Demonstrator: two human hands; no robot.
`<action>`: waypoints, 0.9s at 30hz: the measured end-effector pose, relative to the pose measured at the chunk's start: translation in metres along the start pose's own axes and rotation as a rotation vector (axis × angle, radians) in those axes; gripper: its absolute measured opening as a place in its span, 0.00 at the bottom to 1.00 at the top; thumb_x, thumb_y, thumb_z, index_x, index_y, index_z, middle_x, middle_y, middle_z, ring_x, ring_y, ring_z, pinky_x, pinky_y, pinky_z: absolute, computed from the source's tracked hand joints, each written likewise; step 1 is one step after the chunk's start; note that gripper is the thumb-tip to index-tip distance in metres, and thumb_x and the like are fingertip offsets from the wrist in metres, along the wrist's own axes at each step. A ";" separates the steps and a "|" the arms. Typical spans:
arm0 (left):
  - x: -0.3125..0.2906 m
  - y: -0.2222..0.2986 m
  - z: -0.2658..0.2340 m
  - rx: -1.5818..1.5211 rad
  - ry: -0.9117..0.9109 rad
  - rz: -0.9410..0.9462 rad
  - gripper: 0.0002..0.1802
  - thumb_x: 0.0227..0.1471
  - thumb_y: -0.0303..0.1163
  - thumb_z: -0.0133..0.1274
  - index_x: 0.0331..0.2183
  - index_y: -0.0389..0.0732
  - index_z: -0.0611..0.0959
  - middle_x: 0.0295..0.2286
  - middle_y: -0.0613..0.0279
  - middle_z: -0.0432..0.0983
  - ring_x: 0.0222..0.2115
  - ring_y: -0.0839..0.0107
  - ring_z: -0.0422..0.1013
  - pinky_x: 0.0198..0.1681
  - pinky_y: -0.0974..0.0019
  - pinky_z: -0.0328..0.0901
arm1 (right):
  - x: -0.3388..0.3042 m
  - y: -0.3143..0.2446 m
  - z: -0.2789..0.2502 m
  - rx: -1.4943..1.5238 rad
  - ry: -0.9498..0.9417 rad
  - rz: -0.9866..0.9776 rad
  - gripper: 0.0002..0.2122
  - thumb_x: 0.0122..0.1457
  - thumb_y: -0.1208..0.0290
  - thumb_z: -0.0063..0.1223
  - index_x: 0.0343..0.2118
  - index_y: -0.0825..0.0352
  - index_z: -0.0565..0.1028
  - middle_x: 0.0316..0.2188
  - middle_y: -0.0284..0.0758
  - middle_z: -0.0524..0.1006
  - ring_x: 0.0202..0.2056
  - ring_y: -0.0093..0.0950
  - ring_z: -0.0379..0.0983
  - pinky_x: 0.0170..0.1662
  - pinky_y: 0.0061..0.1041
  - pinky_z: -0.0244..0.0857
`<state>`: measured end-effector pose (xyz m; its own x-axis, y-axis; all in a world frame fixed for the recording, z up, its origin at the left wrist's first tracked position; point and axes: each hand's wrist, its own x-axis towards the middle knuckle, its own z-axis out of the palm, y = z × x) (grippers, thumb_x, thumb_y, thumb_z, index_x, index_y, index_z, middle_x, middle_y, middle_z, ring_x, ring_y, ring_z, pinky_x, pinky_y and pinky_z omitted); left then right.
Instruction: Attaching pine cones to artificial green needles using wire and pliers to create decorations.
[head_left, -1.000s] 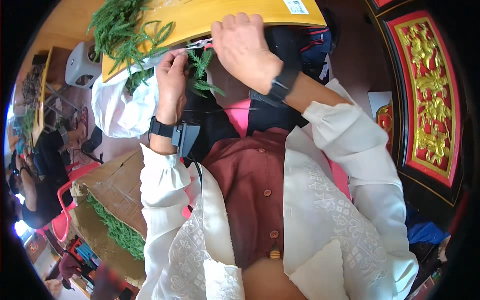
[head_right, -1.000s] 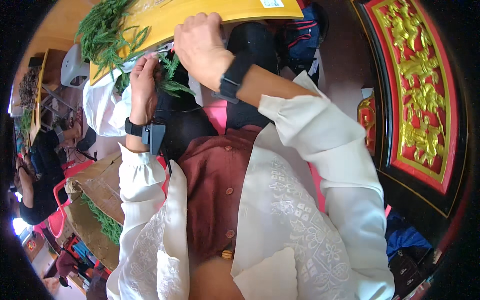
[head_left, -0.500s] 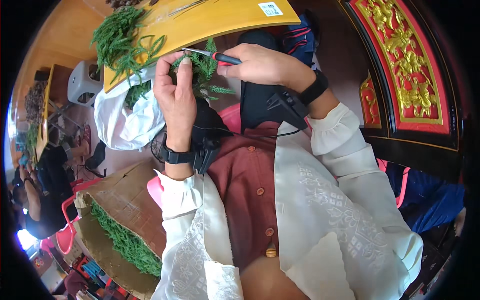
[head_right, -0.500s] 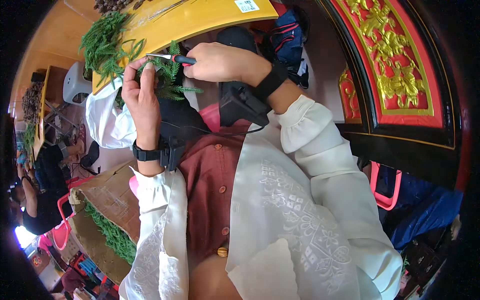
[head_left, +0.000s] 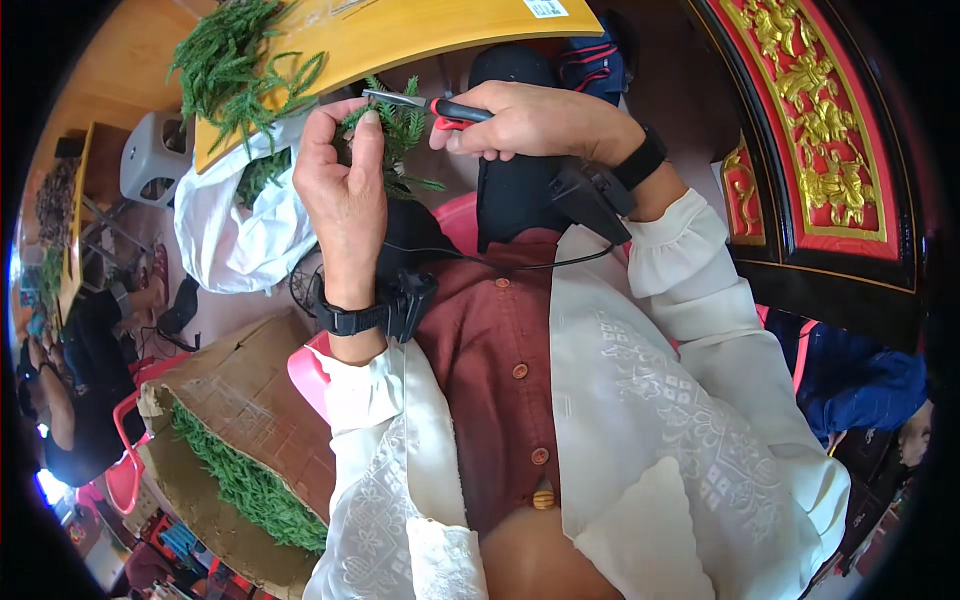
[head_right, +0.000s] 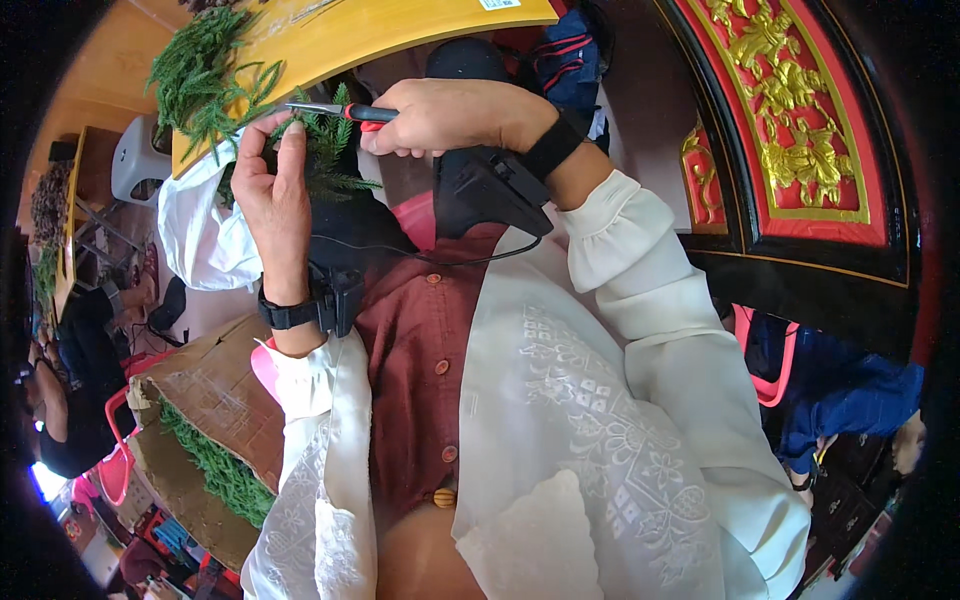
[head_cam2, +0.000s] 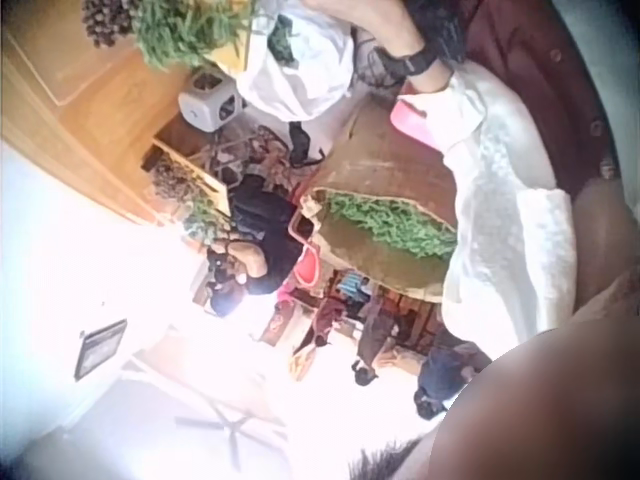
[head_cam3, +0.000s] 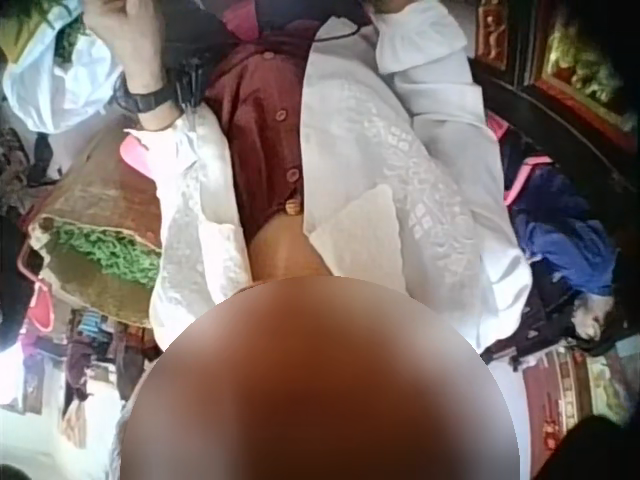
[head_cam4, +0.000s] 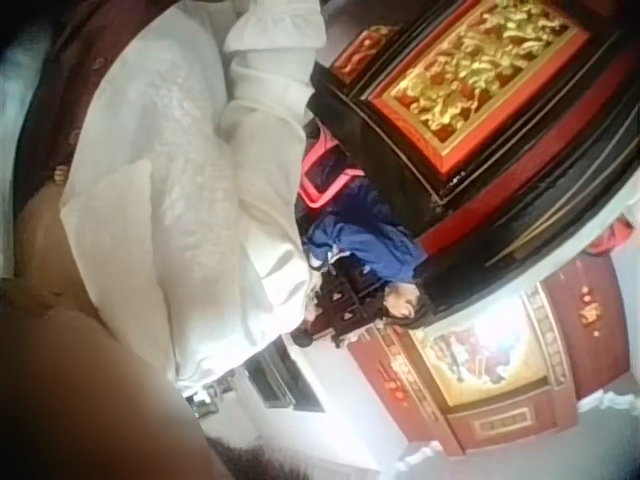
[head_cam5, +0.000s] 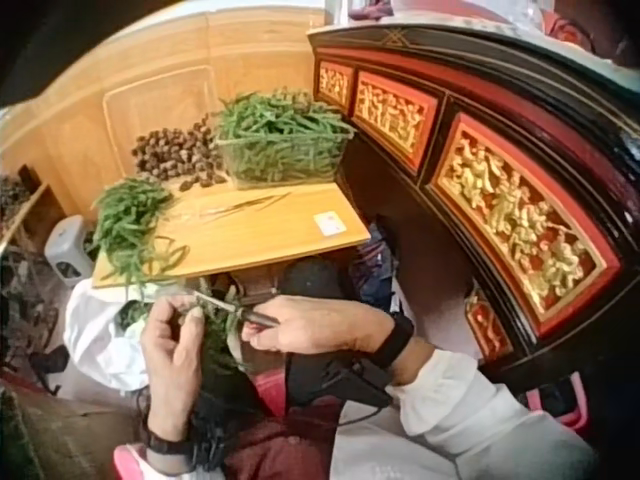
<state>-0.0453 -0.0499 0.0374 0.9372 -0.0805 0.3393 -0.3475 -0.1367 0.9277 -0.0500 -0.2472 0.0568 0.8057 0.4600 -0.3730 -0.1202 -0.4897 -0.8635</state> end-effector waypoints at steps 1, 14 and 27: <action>0.000 -0.001 -0.001 0.044 0.003 0.031 0.06 0.52 0.25 0.51 0.34 0.33 0.77 0.26 0.66 0.71 0.27 0.81 0.65 0.32 0.77 0.62 | -0.001 0.000 0.000 -0.033 0.008 -0.010 0.14 0.55 0.67 0.49 0.42 0.67 0.74 0.26 0.28 0.71 0.27 0.20 0.66 0.31 0.18 0.61; -0.001 -0.003 0.001 0.098 0.020 -0.040 0.07 0.50 0.25 0.52 0.33 0.33 0.78 0.27 0.65 0.72 0.28 0.80 0.66 0.31 0.77 0.62 | 0.004 0.000 -0.004 -0.413 0.034 -0.062 0.16 0.53 0.64 0.48 0.42 0.70 0.72 0.36 0.44 0.75 0.40 0.39 0.71 0.44 0.30 0.62; -0.001 0.007 0.000 -0.069 -0.013 -0.229 0.07 0.52 0.26 0.52 0.35 0.34 0.78 0.25 0.69 0.73 0.26 0.85 0.65 0.29 0.80 0.60 | -0.004 -0.006 0.008 -0.403 0.214 -0.064 0.12 0.53 0.66 0.47 0.34 0.70 0.73 0.24 0.50 0.74 0.29 0.48 0.71 0.34 0.38 0.63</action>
<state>-0.0487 -0.0509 0.0430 0.9907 -0.0682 0.1175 -0.1232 -0.0855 0.9887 -0.0575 -0.2405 0.0607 0.9111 0.3558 -0.2084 0.1343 -0.7340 -0.6658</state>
